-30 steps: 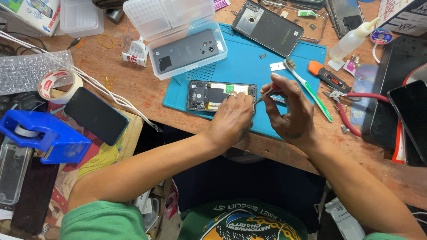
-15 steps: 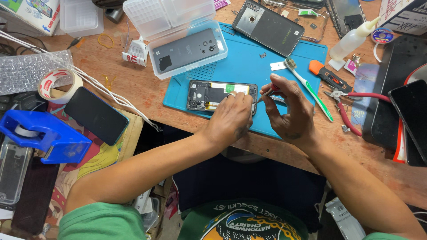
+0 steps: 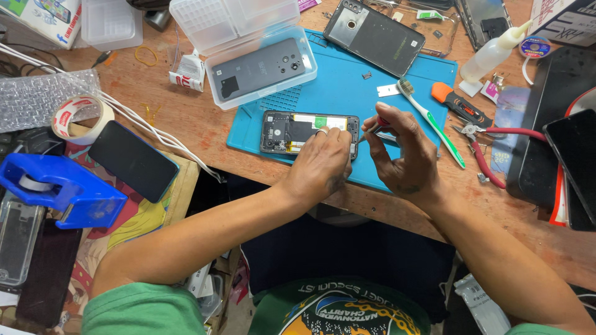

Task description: The person uses a screwdriver to remove screws from a disassembled smartphone placed on a blue mat. They place the removed screws into a clear plastic container. The person continues to unscrew and remove additional screws from the phone's internal frame.

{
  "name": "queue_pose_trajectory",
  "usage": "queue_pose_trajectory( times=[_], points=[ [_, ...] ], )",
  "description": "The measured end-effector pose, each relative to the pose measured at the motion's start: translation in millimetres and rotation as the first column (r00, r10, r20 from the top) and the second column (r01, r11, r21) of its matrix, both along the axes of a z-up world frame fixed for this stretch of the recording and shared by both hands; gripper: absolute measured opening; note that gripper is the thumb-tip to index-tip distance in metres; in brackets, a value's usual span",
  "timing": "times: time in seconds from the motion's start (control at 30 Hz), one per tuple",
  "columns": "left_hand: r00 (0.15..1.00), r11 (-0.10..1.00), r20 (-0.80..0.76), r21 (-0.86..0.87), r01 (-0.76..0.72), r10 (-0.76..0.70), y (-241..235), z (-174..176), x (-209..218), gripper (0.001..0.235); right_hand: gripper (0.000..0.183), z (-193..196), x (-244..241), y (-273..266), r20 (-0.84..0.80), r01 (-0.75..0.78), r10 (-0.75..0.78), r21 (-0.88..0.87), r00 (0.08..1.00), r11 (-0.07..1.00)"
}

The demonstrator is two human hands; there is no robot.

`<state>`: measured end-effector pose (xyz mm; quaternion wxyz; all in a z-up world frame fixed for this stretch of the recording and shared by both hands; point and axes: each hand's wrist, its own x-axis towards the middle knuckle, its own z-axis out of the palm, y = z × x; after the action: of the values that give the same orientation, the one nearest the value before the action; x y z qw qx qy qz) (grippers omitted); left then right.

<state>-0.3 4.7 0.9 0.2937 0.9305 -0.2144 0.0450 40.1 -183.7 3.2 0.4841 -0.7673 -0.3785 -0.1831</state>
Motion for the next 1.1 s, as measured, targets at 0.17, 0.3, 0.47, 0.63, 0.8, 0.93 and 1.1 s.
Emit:
queue_pose_trajectory(
  times=[0.17, 0.3, 0.47, 0.63, 0.8, 0.93, 1.1],
  points=[
    [0.998, 0.998, 0.036, -0.048, 0.048, -0.046, 3.6, -0.7, 0.9, 0.024, 0.053, -0.7, 0.7, 0.1, -0.017, -0.015, 0.015, 0.016, 1.0, 1.0],
    [0.999, 0.999, -0.011, -0.009, 0.052, -0.052, 3.8, 1.9, 2.6, 0.024, 0.053, -0.4, 0.8, 0.5, -0.021, -0.024, 0.024, 0.027, 0.999, 0.999],
    [0.998, 0.997, 0.011, 0.053, 0.058, -0.058, 2.3, 4.7, -2.6, 0.027, 0.054, -1.7, -1.4, 0.2, -0.017, -0.003, 0.002, -0.003, 1.0, 1.0],
    [0.999, 0.998, -0.017, 0.056, 0.037, -0.036, -0.5, 3.5, -1.8, 0.025, 0.055, -5.2, -1.6, -0.1, -0.05, -0.023, 0.024, 0.016, 0.998, 1.0],
    [0.999, 0.999, -0.015, 0.016, 0.046, -0.045, 1.3, 4.3, -3.6, 0.024, 0.067, -13.8, 0.2, -0.5, -0.057, -0.128, 0.136, 0.122, 0.989, 0.984],
    [0.998, 0.999, -0.051, -0.02, 0.034, -0.035, 3.7, 3.9, -3.0, 0.016, 0.069, -16.6, 0.9, -3.9, -0.043, -0.139, 0.146, 0.137, 0.988, 0.981],
    [0.997, 0.991, -0.073, -0.135, 0.01, -0.02, 10.4, 6.0, -8.0, 0.011, 0.065, -15.5, -0.8, -4.3, -0.052, -0.126, 0.133, 0.117, 0.99, 0.985]
  ],
)
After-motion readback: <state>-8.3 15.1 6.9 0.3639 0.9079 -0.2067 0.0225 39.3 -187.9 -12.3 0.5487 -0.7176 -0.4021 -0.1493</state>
